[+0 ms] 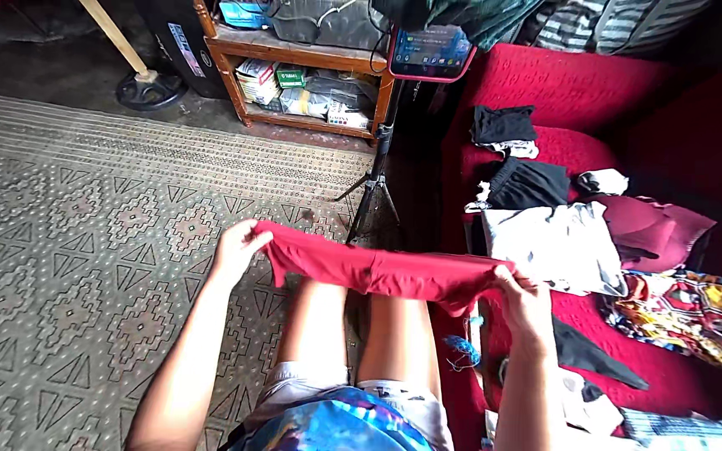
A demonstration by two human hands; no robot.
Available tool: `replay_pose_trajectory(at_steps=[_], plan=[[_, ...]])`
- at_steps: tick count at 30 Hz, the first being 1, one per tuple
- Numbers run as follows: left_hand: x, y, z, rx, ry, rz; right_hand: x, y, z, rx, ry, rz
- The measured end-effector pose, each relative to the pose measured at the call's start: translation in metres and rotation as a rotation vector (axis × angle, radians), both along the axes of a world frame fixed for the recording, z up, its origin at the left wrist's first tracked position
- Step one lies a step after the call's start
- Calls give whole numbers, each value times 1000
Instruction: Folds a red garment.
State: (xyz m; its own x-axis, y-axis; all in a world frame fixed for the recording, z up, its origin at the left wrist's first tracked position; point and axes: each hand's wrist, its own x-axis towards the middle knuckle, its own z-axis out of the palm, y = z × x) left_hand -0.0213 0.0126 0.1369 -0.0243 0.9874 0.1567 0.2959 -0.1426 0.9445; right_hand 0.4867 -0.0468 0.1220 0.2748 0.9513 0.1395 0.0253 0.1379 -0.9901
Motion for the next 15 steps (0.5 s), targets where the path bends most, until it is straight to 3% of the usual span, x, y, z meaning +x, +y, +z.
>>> replay_pose_trajectory(at_steps=[4, 9, 12, 14, 15], plan=[[11, 20, 57, 295, -131, 126, -4, 18, 52, 220, 46, -138], [28, -5, 57, 662, -105, 424, -22, -4, 70, 516, -18, -382], [56, -29, 62, 757, -378, 538, -34, -19, 72, 754, -26, -546], [66, -46, 73, 862, -569, 487, -35, -37, 80, 840, -19, -592], [64, -54, 79, 938, -615, 418, -25, -48, 83, 865, -21, -521]])
